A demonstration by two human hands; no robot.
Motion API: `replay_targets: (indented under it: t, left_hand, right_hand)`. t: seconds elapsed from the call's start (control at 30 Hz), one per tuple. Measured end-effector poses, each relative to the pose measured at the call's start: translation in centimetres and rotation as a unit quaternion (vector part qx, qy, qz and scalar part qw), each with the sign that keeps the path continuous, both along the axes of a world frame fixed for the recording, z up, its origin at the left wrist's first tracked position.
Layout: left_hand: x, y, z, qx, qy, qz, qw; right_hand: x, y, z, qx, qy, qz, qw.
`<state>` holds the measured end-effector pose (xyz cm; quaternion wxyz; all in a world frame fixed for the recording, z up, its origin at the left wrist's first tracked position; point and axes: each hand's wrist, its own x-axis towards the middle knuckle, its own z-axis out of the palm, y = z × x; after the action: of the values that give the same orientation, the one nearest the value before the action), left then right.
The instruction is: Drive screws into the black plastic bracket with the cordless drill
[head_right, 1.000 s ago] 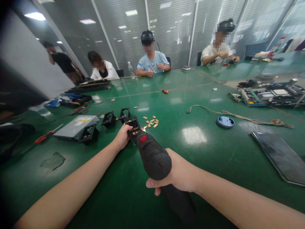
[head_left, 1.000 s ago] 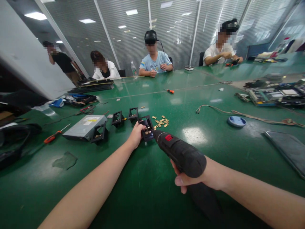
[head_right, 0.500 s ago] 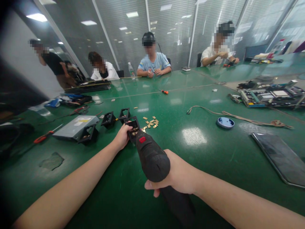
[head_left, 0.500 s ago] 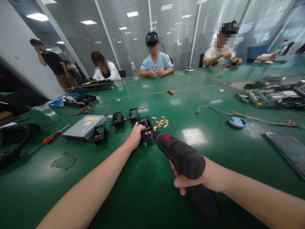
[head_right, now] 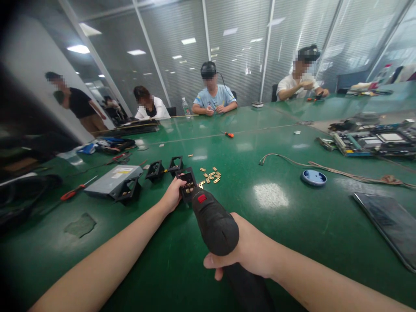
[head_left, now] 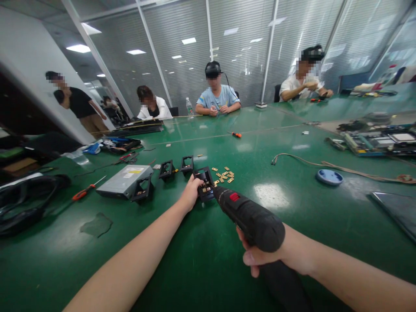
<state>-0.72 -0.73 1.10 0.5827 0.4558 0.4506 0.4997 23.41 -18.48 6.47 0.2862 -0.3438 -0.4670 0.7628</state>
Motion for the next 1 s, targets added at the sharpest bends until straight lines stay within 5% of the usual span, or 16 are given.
replay_targets:
  t: [1.0]
  left_hand:
    - [0.25, -0.09, 0.29, 0.0, 0.002, 0.005, 1.0]
  right_hand:
    - [0.02, 0.15, -0.21, -0.008, 0.007, -0.003, 1.0]
